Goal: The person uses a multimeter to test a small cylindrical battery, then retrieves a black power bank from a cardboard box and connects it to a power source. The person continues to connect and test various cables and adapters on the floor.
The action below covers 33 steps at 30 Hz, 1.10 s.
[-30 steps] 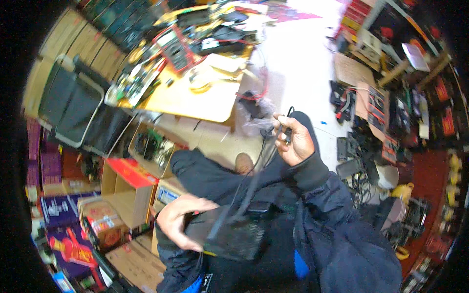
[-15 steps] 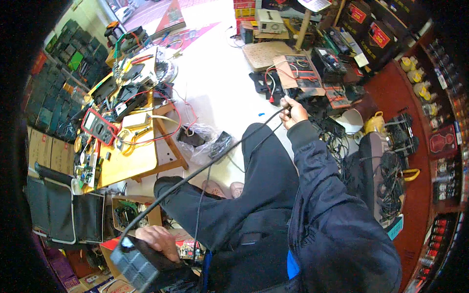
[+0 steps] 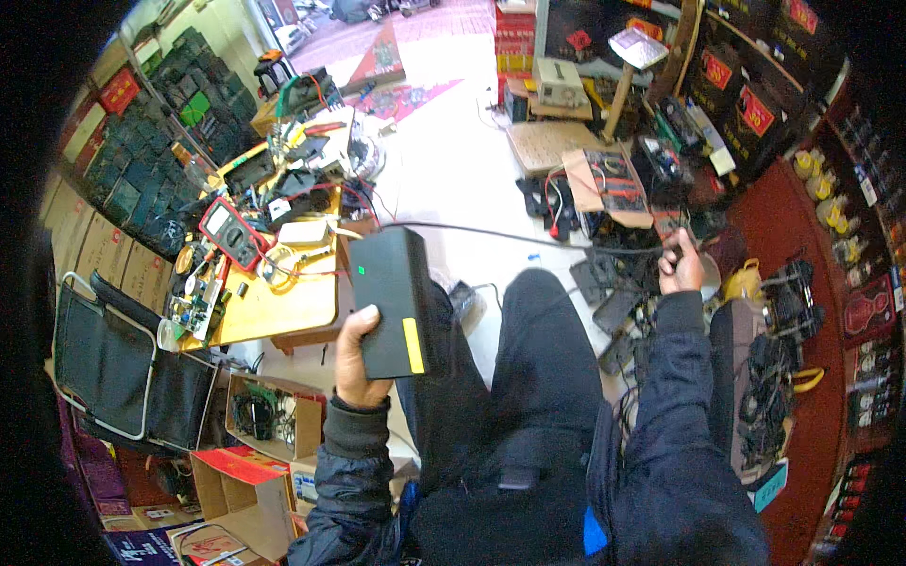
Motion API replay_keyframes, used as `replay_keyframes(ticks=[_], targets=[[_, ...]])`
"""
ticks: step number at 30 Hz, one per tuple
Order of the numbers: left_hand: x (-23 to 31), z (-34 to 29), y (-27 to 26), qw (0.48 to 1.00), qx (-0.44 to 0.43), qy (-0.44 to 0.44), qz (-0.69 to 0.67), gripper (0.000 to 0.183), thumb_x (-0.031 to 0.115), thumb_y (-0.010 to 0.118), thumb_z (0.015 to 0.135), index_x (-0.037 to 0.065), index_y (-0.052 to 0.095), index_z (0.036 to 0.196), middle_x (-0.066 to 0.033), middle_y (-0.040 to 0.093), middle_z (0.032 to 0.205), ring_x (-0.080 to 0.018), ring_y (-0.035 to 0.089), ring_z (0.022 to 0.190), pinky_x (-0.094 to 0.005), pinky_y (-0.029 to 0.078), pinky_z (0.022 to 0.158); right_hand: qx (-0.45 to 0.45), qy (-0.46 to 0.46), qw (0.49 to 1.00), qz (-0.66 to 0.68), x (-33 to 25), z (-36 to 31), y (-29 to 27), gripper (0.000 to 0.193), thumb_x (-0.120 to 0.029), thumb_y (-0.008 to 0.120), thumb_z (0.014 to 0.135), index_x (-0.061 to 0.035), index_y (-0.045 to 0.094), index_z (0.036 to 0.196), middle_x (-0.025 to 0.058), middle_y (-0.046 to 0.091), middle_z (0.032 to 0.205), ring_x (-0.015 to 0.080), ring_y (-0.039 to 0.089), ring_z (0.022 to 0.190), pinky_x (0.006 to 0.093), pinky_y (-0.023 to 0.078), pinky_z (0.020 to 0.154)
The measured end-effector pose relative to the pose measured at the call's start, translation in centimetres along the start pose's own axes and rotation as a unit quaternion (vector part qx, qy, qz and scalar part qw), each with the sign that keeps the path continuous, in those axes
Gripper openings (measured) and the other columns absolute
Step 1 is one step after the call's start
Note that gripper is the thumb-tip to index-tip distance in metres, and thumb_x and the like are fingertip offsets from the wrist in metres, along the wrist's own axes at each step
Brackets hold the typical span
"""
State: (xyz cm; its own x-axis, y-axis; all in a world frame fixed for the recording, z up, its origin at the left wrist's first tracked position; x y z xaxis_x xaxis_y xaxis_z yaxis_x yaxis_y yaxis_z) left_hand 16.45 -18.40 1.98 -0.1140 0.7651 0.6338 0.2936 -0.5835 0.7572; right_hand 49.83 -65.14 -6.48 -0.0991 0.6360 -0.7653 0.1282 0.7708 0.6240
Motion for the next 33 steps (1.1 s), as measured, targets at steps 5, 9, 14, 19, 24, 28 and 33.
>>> replay_keyframes(ticks=[5, 9, 14, 19, 24, 28, 33], targets=[[-1.1, 2.7, 3.3, 0.998, -0.035, -0.028, 0.041, 0.045, 0.024, 0.063, 0.096, -0.001, 0.056, 0.133, -0.0122, 0.068, 0.117, -0.0201, 0.069, 0.102, -0.0329, 0.058, 0.09, -0.018, -0.081, 0.997, 0.006, -5.2, -1.5, 5.7, 0.039, -0.031, 0.061, 0.109, -0.0069, 0.058, 0.139, 0.0021, 0.068, 0.097, 0.0086, 0.052, 0.068, 0.024, 0.038, 0.045], [-2.8, 4.5, 3.2, 0.997, -0.04, -0.048, 0.045, 0.042, 0.026, 0.064, 0.098, -0.002, 0.059, 0.128, -0.0123, 0.07, 0.113, -0.0202, 0.071, 0.098, -0.0325, 0.059, 0.088, -0.117, -0.109, 0.985, -0.063, -7.1, -5.6, 12.5, 0.05, -0.037, 0.054, 0.112, -0.007, 0.05, 0.152, 0.0042, 0.068, 0.092, 0.0076, 0.052, 0.063, 0.0239, 0.039, 0.045], [-5.7, 7.8, 3.4, 0.997, -0.001, -0.081, 0.001, 0.039, 0.032, 0.067, 0.099, -0.001, 0.064, 0.122, -0.0103, 0.074, 0.109, -0.0213, 0.073, 0.097, -0.0364, 0.059, 0.091, -0.194, -0.11, 0.953, -0.203, -6.7, -10.0, 18.1, 0.05, -0.032, 0.054, 0.111, -0.0053, 0.048, 0.153, 0.0025, 0.066, 0.08, 0.0054, 0.049, 0.055, 0.0218, 0.036, 0.046], [-9.2, 10.4, 5.8, 0.99, -0.053, -0.128, 0.007, 0.037, 0.031, 0.067, 0.099, 0.002, 0.062, 0.122, -0.0112, 0.072, 0.11, -0.0253, 0.073, 0.097, -0.0393, 0.06, 0.092, -0.15, -0.149, 0.953, -0.218, -5.8, -11.8, 18.1, 0.047, -0.023, 0.059, 0.107, -0.0046, 0.054, 0.15, 0.0021, 0.07, 0.09, 0.0036, 0.048, 0.062, 0.0186, 0.035, 0.051], [-12.4, 11.8, 7.8, 0.977, -0.095, -0.19, 0.027, 0.036, 0.03, 0.066, 0.1, 0.003, 0.061, 0.123, -0.0092, 0.072, 0.109, -0.0247, 0.073, 0.098, -0.0409, 0.06, 0.092, -0.136, -0.152, 0.947, -0.247, -5.6, -14.9, 14.9, 0.039, -0.014, 0.064, 0.103, -0.0039, 0.064, 0.141, -0.0008, 0.073, 0.103, 0.0008, 0.049, 0.071, 0.0177, 0.036, 0.06], [-15.0, 13.1, 9.3, 0.963, -0.133, -0.23, 0.043, 0.039, 0.032, 0.066, 0.1, 0.003, 0.06, 0.124, -0.0097, 0.071, 0.109, -0.0263, 0.072, 0.098, -0.042, 0.059, 0.093, -0.133, -0.168, 0.942, -0.257, -6.5, -17.0, 12.3, 0.031, -0.008, 0.065, 0.103, -0.004, 0.071, 0.133, -0.0025, 0.072, 0.109, 0.0009, 0.047, 0.074, 0.0196, 0.038, 0.064], [-18.1, 15.5, 10.8, 0.959, -0.138, -0.241, 0.061, 0.041, 0.033, 0.064, 0.101, 0.001, 0.059, 0.127, -0.0122, 0.071, 0.111, -0.028, 0.072, 0.1, -0.0434, 0.059, 0.094, -0.119, -0.267, 0.902, -0.319, -9.3, -18.5, 10.0, 0.036, 0.004, 0.06, 0.101, -0.0024, 0.07, 0.134, 0.0058, 0.073, 0.12, 0.0127, 0.064, 0.101, 0.0284, 0.05, 0.093]])
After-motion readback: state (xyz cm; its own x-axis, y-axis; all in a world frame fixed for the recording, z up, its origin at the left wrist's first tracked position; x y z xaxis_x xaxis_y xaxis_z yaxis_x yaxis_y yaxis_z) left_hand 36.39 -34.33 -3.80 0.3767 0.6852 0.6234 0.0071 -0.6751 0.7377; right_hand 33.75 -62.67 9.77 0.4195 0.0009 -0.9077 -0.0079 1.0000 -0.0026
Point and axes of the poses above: each hand's wrist, its own z-axis towards the middle knuckle, its own y-axis out of the palm, x = y × z, the point moved 7 cm from there along z, towards the middle knuckle
